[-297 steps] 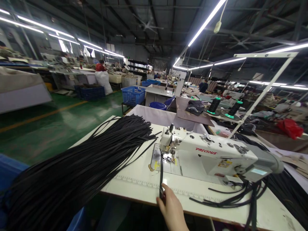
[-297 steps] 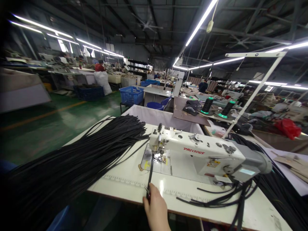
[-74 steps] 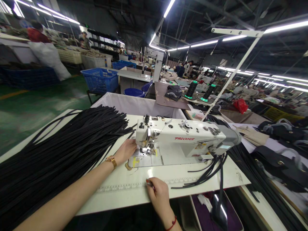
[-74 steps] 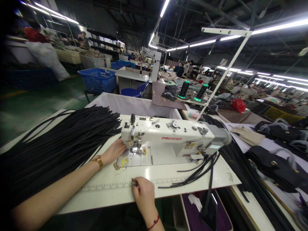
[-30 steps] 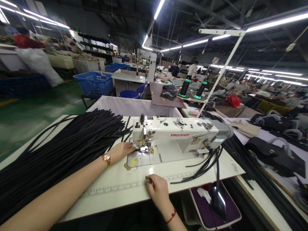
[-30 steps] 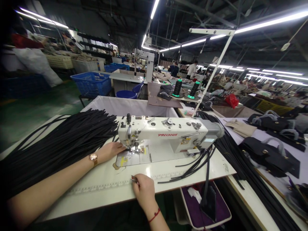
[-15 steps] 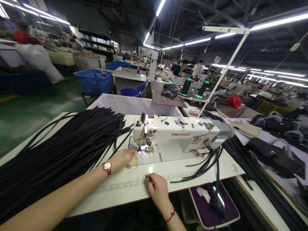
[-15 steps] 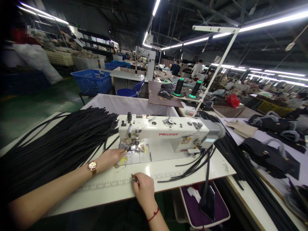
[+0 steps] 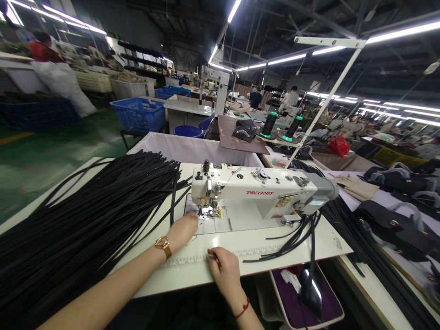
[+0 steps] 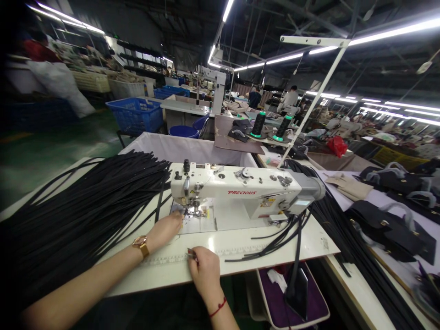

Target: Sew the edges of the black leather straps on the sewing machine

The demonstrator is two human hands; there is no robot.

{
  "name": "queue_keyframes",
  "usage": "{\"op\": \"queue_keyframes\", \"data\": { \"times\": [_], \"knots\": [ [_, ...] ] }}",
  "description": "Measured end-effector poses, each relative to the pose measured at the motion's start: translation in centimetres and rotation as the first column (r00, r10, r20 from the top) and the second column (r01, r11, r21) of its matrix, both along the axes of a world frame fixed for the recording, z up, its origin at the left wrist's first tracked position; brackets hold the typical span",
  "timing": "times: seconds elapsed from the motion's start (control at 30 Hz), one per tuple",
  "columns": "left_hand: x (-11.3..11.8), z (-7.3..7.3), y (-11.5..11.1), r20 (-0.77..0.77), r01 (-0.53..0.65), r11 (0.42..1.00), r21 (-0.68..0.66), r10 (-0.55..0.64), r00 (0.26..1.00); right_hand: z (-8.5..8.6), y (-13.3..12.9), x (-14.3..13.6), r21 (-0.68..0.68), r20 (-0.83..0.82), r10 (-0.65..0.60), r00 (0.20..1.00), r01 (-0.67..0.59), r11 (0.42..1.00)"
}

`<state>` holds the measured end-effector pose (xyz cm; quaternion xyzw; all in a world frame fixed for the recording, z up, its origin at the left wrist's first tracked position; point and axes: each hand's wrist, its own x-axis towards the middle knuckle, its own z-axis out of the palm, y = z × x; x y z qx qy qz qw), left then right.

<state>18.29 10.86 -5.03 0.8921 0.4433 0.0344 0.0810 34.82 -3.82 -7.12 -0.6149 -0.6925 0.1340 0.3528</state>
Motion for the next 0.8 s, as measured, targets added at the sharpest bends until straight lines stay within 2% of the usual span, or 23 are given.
{"op": "queue_keyframes", "data": {
  "times": [0.3,0.53,0.8],
  "knots": [
    [2.2,-0.4,-1.0,0.054,-0.128,0.991,-0.044,0.13,0.99,-0.1,0.1,-0.2,0.006,-0.007,-0.006,1.0,0.006,1.0],
    [2.5,-0.5,-2.4,0.037,-0.184,0.983,-0.001,0.184,0.982,0.0,0.0,-0.2,0.007,-0.014,-0.005,1.0,0.005,1.0],
    [2.7,-0.4,-3.7,0.022,-0.181,0.982,0.061,0.18,0.983,0.2,-0.1,-0.4,-0.011,-0.041,-0.037,0.998,0.036,0.999]
  ]
}}
